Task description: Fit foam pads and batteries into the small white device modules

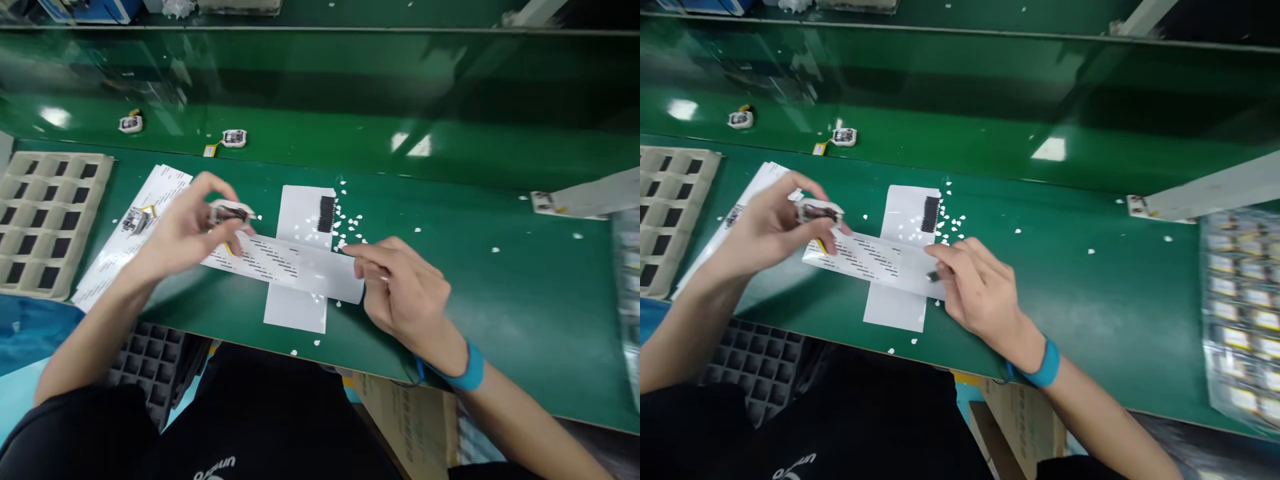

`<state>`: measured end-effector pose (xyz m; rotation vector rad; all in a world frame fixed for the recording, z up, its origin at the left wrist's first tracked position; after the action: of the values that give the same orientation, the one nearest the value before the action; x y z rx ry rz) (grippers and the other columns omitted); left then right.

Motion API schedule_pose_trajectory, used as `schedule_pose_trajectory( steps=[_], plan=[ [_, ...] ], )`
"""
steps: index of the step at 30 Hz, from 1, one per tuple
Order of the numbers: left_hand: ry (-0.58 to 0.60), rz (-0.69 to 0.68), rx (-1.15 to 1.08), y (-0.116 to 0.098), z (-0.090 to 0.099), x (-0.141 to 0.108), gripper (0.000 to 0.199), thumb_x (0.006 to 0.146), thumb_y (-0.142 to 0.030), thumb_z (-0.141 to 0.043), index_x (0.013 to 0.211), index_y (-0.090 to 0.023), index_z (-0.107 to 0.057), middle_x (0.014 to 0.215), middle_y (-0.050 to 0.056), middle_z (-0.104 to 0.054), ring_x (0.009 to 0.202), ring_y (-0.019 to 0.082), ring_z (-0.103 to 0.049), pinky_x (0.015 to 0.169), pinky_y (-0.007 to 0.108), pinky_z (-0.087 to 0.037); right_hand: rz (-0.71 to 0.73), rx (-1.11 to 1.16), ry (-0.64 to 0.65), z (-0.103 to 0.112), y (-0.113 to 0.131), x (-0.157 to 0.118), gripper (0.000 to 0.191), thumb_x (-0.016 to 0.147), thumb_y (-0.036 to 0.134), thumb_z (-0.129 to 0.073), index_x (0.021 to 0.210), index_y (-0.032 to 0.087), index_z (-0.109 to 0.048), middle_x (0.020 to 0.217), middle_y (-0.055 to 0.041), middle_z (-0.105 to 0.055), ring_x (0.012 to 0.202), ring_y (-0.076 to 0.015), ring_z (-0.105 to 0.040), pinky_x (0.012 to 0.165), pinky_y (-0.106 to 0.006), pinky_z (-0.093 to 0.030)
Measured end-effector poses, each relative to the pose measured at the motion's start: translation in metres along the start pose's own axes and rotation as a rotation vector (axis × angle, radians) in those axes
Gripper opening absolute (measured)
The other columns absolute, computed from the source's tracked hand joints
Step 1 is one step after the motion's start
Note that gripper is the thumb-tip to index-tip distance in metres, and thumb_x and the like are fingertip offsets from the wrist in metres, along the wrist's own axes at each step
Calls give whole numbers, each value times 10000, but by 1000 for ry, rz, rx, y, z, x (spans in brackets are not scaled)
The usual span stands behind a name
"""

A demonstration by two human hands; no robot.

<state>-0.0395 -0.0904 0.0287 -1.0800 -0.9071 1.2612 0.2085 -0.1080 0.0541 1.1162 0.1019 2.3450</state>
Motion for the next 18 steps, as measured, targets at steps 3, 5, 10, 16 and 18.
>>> schedule_pose_trajectory(
  steps=[3,5,10,16,18],
  plan=[
    [243,-3,-167,-16,-76,8,257,921,-162,-682,1040,-253,-474,805,-24,-753,617,203,-781,557,304,-612,-34,2,43,-2,4,0,204,1123,259,-501,1235,157,-637,758,6,-698,600,-113,-604,561,-235,-487],
    [319,-7,-163,-23,-106,8,218,943,-157,-644,1053,-253,-483,803,-27,-736,668,215,-802,572,302,-616,-56,-4,44,-3,5,1,247,1107,359,-574,1232,153,-630,831,-2,-749,626,-98,-653,570,-215,-503],
    [298,-60,-251,-28,-119,7,209,982,-199,-637,1118,-257,-489,886,-25,-735,695,220,-815,606,314,-651,-29,-24,-82,1,4,-1,111,1085,214,-594,1175,165,-638,913,-23,-808,719,-105,-732,632,-199,-551],
    [237,-65,-297,-22,-113,4,186,1049,-271,-621,1222,-224,-572,1026,29,-769,704,216,-814,678,347,-695,-14,-10,-135,6,3,-2,162,967,49,-665,1055,184,-674,874,20,-808,747,-98,-751,613,-189,-555],
    [196,-61,-268,-20,-112,1,167,1070,-295,-614,1210,-205,-598,995,41,-782,738,216,-813,707,342,-697,-9,-20,-114,4,7,-2,140,965,65,-657,1025,189,-683,869,18,-806,734,-103,-756,584,-204,-553]
  ],
)
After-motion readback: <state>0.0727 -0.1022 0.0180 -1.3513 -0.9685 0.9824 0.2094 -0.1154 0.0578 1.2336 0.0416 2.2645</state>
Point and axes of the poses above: each hand's wrist, its own x-axis towards the middle knuckle, its own z-axis out of the back of the hand, y = z × x, the point moved 9 cm from there along x, towards the middle knuckle
